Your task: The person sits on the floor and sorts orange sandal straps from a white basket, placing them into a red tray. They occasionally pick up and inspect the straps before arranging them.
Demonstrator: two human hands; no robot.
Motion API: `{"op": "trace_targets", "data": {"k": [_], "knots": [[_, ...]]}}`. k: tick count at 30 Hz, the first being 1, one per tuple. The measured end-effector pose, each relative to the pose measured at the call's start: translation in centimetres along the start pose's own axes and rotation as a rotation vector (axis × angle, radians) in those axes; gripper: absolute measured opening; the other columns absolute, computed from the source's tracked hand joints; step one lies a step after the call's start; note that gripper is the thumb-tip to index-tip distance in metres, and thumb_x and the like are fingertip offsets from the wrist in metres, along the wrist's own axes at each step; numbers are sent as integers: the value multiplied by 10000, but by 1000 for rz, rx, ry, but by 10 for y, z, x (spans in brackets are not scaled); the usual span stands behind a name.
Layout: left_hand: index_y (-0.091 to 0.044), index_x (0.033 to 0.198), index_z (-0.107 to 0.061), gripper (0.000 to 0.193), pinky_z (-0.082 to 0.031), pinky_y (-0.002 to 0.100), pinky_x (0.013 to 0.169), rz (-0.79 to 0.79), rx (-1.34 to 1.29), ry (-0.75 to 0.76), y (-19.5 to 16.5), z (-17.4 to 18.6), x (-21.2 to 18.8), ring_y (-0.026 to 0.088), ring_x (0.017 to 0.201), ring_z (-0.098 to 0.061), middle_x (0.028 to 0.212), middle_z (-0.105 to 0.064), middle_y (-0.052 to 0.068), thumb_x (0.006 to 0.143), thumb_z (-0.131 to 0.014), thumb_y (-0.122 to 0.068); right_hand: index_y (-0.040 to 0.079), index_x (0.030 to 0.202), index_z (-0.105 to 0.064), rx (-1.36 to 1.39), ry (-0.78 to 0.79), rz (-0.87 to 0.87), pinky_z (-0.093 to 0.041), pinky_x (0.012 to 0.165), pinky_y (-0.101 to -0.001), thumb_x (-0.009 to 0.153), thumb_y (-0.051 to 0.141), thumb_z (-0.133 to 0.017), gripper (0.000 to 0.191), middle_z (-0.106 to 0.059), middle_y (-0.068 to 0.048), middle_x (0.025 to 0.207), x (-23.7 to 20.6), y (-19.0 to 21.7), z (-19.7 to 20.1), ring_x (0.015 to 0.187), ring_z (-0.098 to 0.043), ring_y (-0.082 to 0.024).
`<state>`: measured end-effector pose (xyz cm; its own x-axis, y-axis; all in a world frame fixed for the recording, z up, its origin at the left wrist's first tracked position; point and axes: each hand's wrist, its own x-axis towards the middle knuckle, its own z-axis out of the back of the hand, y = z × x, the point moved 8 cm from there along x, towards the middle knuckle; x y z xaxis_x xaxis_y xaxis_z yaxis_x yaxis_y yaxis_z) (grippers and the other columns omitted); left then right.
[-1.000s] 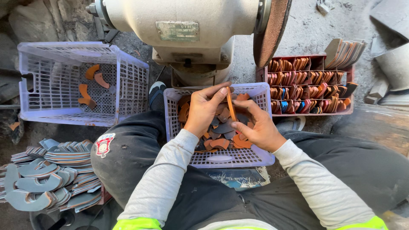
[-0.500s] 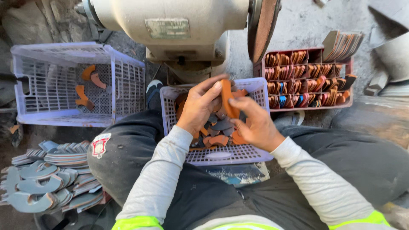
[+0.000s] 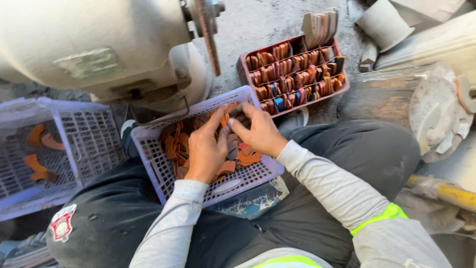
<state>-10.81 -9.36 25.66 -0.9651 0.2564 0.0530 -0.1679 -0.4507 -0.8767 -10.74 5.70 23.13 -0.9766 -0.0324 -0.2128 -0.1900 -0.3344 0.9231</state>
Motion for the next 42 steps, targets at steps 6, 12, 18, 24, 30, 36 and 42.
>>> {"op": "trace_targets", "data": {"k": [6, 12, 18, 24, 30, 36, 42], "knots": [[-70, 1546, -412, 691, -534, 509, 872, -125, 272, 38, -11, -47, 7, 397, 907, -688, 989, -722, 178, 912, -682, -19, 3, 989, -649, 172, -46, -90, -581, 670, -258, 914, 88, -687, 119, -715, -36, 849, 0, -34, 15, 739, -677, -75], [-37, 1575, -363, 722, -498, 563, 1045, -156, 286, 45, -18, -77, 20, 396, 961, -688, 1065, -734, 173, 916, -659, -36, 5, 967, -645, 46, -148, -86, -567, 638, -292, 865, 88, -714, 148, -714, -77, 790, 6, -41, 41, 676, -690, -125], [47, 1527, -319, 857, -368, 599, 1064, -158, 242, 67, -29, -82, 38, 419, 1146, -618, 1257, -656, 257, 843, -759, -225, 12, 958, -652, -465, -282, 169, -549, 692, -454, 858, 172, -697, 194, -710, -199, 845, 34, -30, 125, 760, -703, -358], [6, 1471, -451, 701, -461, 484, 1029, 184, 250, 286, 20, -88, 51, 416, 1169, -604, 1280, -637, 242, 896, -719, -292, 17, 977, -613, -681, -499, 6, -580, 662, -389, 967, 114, -662, 109, -715, -163, 868, 105, -83, 344, 742, -719, -254], [-22, 1396, -528, 593, -506, 481, 977, 318, 263, 550, 55, -123, 42, 415, 1172, -633, 1272, -660, 241, 910, -676, -329, 4, 973, -619, -809, -576, -106, -593, 746, -411, 963, 127, -720, 160, -719, -181, 874, 103, -180, 444, 776, -729, -285], [-105, 1384, -551, 544, -539, 484, 932, 459, 420, 782, 91, -151, 31, 386, 1121, -665, 1225, -685, 190, 922, -626, -382, 1, 965, -619, -805, -621, -178, -539, 707, -480, 887, 101, -752, 184, -690, -208, 833, 64, -277, 437, 764, -690, -390], [-102, 1394, -542, 544, -542, 479, 942, 541, 487, 848, 108, -165, 27, 368, 1097, -689, 1211, -692, 178, 929, -615, -375, -2, 944, -569, -674, -732, -142, -533, 704, -481, 880, 80, -742, 201, -666, -201, 836, 49, -319, 423, 763, -676, -392]]}}
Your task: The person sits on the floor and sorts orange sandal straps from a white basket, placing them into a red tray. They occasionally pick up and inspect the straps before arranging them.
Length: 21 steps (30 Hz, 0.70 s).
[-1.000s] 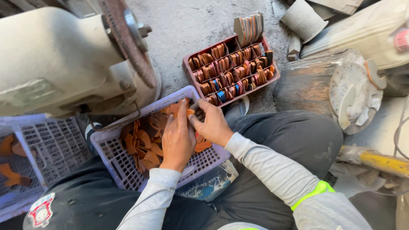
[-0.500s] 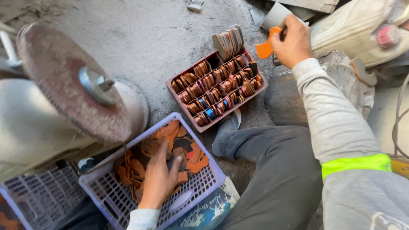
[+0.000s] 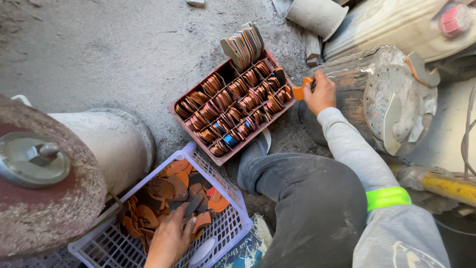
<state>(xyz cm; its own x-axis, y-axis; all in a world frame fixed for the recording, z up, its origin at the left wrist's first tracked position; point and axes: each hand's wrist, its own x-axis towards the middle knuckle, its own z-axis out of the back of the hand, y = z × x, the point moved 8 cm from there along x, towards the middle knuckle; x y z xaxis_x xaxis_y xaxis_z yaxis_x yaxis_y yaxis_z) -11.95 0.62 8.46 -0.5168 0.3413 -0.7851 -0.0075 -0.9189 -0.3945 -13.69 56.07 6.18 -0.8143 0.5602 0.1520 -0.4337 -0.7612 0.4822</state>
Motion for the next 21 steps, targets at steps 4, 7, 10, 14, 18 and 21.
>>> {"op": "trace_targets", "data": {"k": [4, 7, 10, 14, 18, 21], "knots": [[-111, 1406, -542, 548, -538, 478, 958, 39, 1, 8, 0, -2, 6, 371, 1114, -684, 1208, -699, 182, 934, -614, -379, 2, 943, -557, -20, -61, 50, -520, 699, -493, 880, 60, -751, 213, -661, -205, 857, 11, 2, -3, 768, -667, -405], [-112, 1420, -534, 554, -538, 476, 968, 54, 26, 24, 0, -5, 10, 372, 1122, -683, 1210, -696, 191, 945, -611, -388, 5, 948, -547, 5, -89, 89, -523, 700, -478, 905, 47, -740, 202, -665, -194, 879, 31, 11, 0, 777, -674, -388], [-110, 1411, -539, 556, -540, 475, 967, 35, 45, 20, -1, -6, 12, 367, 1116, -689, 1207, -698, 188, 938, -620, -391, 1, 964, -538, 55, -72, 96, -531, 705, -456, 930, 41, -718, 188, -656, -180, 876, 53, 22, 4, 765, -677, -342], [-115, 1426, -557, 578, -544, 488, 935, -25, 109, -39, -6, 0, 10, 379, 1097, -680, 1229, -691, 175, 927, -625, -398, 15, 974, -548, 211, -31, 51, -560, 713, -421, 953, 61, -690, 151, -663, -141, 840, 73, 49, -10, 752, -696, -264], [-131, 1406, -553, 548, -561, 474, 929, 28, 97, 17, -7, 1, 8, 366, 1084, -696, 1233, -703, 149, 935, -608, -406, 15, 993, -550, 168, 21, 176, -544, 710, -437, 959, 59, -706, 166, -661, -153, 871, 76, 95, -41, 772, -680, -277], [-129, 1442, -537, 573, -561, 481, 918, 44, 71, 53, -8, 1, 7, 375, 1086, -692, 1292, -669, 143, 940, -607, -397, 16, 1007, -550, 208, 53, 240, -542, 734, -455, 944, 52, -698, 164, -656, -172, 901, 74, 129, -76, 807, -680, -321]]}}
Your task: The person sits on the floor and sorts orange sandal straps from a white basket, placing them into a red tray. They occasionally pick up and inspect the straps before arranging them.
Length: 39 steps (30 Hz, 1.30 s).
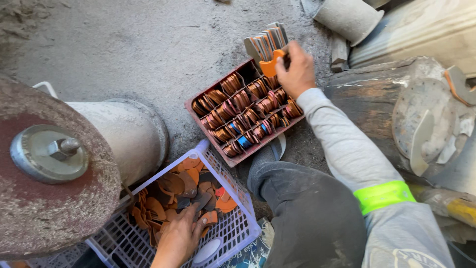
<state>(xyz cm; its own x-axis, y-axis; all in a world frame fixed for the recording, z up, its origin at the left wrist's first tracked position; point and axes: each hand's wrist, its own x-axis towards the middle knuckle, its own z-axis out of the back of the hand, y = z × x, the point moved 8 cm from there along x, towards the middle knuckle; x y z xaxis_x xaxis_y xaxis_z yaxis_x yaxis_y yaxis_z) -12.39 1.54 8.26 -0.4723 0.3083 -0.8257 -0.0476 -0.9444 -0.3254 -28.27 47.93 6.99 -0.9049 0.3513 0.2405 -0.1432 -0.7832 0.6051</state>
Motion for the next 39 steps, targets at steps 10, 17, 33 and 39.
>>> {"op": "trace_targets", "data": {"k": [10, 17, 33, 39], "knots": [[-145, 1456, -527, 589, -517, 466, 999, 36, -72, -6, 27, 1, -5, 373, 1208, -624, 1277, -648, 195, 933, -645, -391, -4, 1038, -517, -80, 56, -17, -491, 798, -568, 880, 52, -708, 254, -620, -252, 1025, -1, 37, -101, 952, -619, -484], [-138, 1454, -515, 590, -528, 469, 983, -45, -154, -31, 32, 10, -9, 372, 1194, -645, 1266, -664, 194, 921, -657, -350, 21, 1004, -641, -285, 230, -120, -525, 826, -559, 868, 71, -705, 158, -694, -253, 955, 9, 42, -146, 908, -667, -475], [-178, 1553, -412, 660, -513, 459, 1030, 62, -113, 140, 41, 10, -21, 361, 1246, -611, 1318, -616, 208, 960, -626, -370, 17, 960, -765, -305, 293, -235, -542, 803, -540, 861, 202, -803, 214, -700, -292, 867, 12, 42, -142, 854, -672, -489], [-182, 1547, -412, 670, -491, 461, 1036, 18, -110, 83, 39, 12, -22, 376, 1265, -572, 1387, -577, 202, 941, -642, -350, 24, 1049, -757, -102, 319, -176, -566, 838, -491, 879, 110, -738, 192, -725, -256, 901, 11, 52, -135, 856, -709, -435]]}}
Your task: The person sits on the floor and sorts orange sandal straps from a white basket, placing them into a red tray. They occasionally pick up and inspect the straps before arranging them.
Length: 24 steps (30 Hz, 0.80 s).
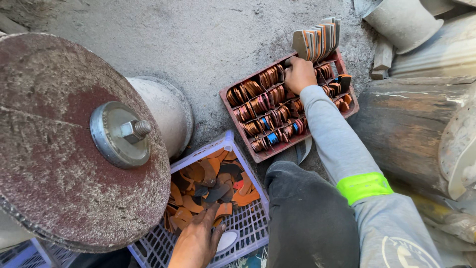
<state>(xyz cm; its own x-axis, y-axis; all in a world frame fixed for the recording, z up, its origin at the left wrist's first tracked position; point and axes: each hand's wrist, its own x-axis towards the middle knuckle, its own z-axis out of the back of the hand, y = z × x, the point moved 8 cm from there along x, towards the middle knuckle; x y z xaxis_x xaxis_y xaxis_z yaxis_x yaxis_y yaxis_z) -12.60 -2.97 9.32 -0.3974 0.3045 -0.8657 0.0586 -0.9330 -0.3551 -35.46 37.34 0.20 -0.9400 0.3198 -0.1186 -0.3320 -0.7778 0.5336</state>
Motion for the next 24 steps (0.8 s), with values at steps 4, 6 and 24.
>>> {"op": "trace_targets", "data": {"k": [4, 6, 24], "knots": [[-159, 1524, -432, 648, -507, 463, 999, -52, -22, -59, -3, 3, -6, 381, 1203, -604, 1334, -608, 198, 941, -648, -341, 35, 998, -767, 35, -13, -64, -579, 816, -475, 884, 129, -733, 152, -733, -226, 887, -8, -1, 0, 836, -722, -410], [-132, 1481, -470, 619, -520, 477, 950, -133, -46, -131, -9, 9, -13, 394, 1142, -624, 1281, -632, 201, 921, -663, -309, 46, 1015, -785, -13, -13, 12, -573, 826, -481, 898, 139, -736, 157, -725, -240, 896, -11, 5, -1, 841, -711, -426], [-55, 1199, -616, 386, -529, 540, 782, -288, -59, -655, 48, 72, -136, 431, 917, -661, 1008, -686, 197, 890, -734, -254, 132, 1241, -729, -678, 989, 403, -598, 887, -479, 929, 469, -590, 480, -777, -161, 1083, -213, 224, 64, 950, -756, -369]]}}
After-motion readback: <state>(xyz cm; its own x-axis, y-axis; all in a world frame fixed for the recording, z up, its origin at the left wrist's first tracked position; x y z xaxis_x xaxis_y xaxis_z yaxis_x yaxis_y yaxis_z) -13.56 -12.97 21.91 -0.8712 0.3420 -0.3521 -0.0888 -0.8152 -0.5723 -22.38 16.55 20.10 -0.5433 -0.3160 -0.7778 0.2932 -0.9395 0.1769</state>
